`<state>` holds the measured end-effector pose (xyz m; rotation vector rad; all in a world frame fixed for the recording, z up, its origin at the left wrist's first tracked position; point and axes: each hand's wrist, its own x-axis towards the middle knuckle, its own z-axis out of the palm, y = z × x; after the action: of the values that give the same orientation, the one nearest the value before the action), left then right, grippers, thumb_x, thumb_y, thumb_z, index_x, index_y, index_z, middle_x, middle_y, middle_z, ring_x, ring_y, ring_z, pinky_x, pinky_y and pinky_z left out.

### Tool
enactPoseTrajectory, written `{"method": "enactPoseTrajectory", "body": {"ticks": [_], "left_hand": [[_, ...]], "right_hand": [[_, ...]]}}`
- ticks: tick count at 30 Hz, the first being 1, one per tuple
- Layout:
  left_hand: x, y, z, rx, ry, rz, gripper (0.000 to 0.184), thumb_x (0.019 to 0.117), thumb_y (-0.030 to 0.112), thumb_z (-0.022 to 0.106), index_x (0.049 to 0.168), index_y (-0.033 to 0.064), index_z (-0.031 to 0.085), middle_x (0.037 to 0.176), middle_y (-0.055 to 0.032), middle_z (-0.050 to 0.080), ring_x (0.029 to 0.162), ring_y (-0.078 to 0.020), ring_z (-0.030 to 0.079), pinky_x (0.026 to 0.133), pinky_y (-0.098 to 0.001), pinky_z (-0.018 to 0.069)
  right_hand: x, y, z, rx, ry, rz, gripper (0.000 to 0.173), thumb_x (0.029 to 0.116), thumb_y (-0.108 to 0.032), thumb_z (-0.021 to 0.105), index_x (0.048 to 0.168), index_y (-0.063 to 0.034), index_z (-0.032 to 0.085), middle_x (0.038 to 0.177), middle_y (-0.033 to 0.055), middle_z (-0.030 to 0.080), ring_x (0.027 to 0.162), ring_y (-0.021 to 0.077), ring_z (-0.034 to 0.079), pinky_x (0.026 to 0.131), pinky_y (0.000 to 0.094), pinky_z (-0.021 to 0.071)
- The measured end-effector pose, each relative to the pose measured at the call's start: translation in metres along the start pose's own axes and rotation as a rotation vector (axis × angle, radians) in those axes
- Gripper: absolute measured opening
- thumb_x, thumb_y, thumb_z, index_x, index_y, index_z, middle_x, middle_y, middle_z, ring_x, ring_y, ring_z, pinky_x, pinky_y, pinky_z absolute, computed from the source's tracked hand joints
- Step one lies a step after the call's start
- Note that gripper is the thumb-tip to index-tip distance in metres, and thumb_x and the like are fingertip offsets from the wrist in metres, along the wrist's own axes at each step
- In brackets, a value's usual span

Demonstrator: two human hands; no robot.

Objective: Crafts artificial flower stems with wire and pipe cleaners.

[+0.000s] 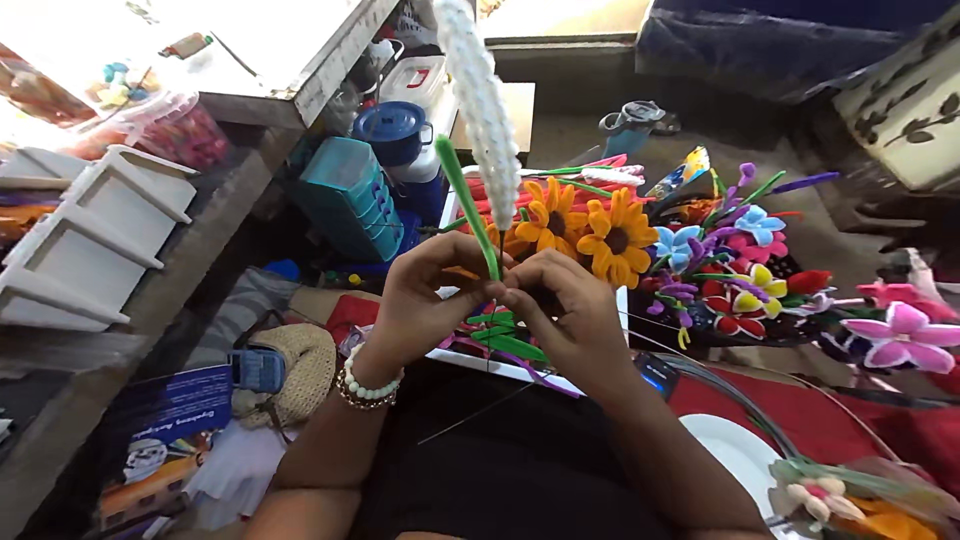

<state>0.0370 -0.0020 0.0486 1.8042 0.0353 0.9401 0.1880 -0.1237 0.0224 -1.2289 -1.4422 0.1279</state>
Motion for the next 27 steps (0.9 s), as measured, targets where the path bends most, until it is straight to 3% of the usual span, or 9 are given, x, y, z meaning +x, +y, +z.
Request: {"method": "enactPoseTrajectory", "body": {"ticks": [5,7,9,14,19,23,27], "left_hand": [[-0.006,-0.003,0.004,0.024,0.046,0.022,0.026,0.0893,0.004,0.076,0.112,0.0077,0.065,0.103,0.0031,0.07,0.091,-0.0066,0.07,0.081,-0.0258,0.0628],[-0.011,-0.005,0.006,0.101,0.056,0.021,0.03,0.0912,0.014,0.077,0.117,0.0079,0.063,0.103,0.0037,0.07,0.091,-0.0059,0.07,0.081,-0.0254,0.0623],[-0.02,-0.009,0.012,0.263,0.077,0.03,0.031,0.0906,0.024,0.079,0.112,0.0056,0.065,0.101,0.002,0.071,0.09,-0.0056,0.07,0.08,-0.0258,0.0628],[-0.035,-0.023,0.032,0.472,0.172,0.15,0.013,0.0942,0.009,0.073,0.096,-0.0036,0.072,0.092,-0.006,0.075,0.085,-0.0037,0.072,0.078,-0.021,0.0616],[-0.033,-0.027,0.04,0.359,0.223,0.127,0.009,0.0954,0.001,0.066,0.1,-0.0057,0.069,0.09,-0.0044,0.074,0.08,-0.001,0.069,0.074,-0.0189,0.0601],[-0.027,-0.024,0.043,0.455,0.188,0.092,0.009,0.097,0.0,0.061,0.102,-0.0045,0.068,0.089,-0.0063,0.071,0.079,-0.0034,0.069,0.073,-0.0196,0.0596],[-0.021,-0.024,0.044,0.573,0.192,0.139,0.017,0.0965,0.005,0.068,0.11,-0.0048,0.066,0.094,-0.0078,0.073,0.085,-0.0069,0.072,0.077,-0.0231,0.0617]], "right_hand": [[-0.001,-0.002,-0.001,-0.012,0.007,-0.02,0.019,0.1031,-0.021,0.063,0.101,-0.0033,0.069,0.098,0.0025,0.064,0.082,0.0,0.062,0.071,0.0142,0.0552],[-0.001,-0.003,-0.003,-0.018,0.023,-0.013,0.019,0.1028,-0.021,0.063,0.101,-0.0035,0.07,0.099,0.002,0.065,0.081,-0.0002,0.061,0.069,0.0143,0.0547],[-0.001,-0.003,-0.005,-0.031,0.049,0.0,0.018,0.1023,-0.02,0.063,0.102,-0.0034,0.07,0.099,0.0018,0.065,0.08,0.0,0.062,0.069,0.0147,0.0551],[-0.001,-0.003,-0.004,-0.076,0.061,-0.002,0.017,0.1018,-0.018,0.063,0.101,-0.0027,0.07,0.098,0.0024,0.065,0.081,0.0007,0.062,0.07,0.0154,0.0561],[0.002,-0.003,-0.007,-0.107,0.061,-0.012,0.016,0.102,-0.017,0.063,0.102,-0.0026,0.07,0.098,0.0025,0.064,0.079,-0.0005,0.061,0.068,0.0135,0.0551],[0.005,0.0,-0.005,-0.134,0.101,-0.008,0.015,0.101,-0.016,0.063,0.102,-0.0031,0.07,0.098,0.0023,0.064,0.081,0.0001,0.062,0.069,0.0139,0.0542],[0.006,0.005,-0.002,-0.163,0.186,0.004,0.014,0.0996,-0.016,0.065,0.1,-0.0029,0.07,0.097,0.0028,0.065,0.084,0.0017,0.063,0.071,0.0152,0.0542]]}}
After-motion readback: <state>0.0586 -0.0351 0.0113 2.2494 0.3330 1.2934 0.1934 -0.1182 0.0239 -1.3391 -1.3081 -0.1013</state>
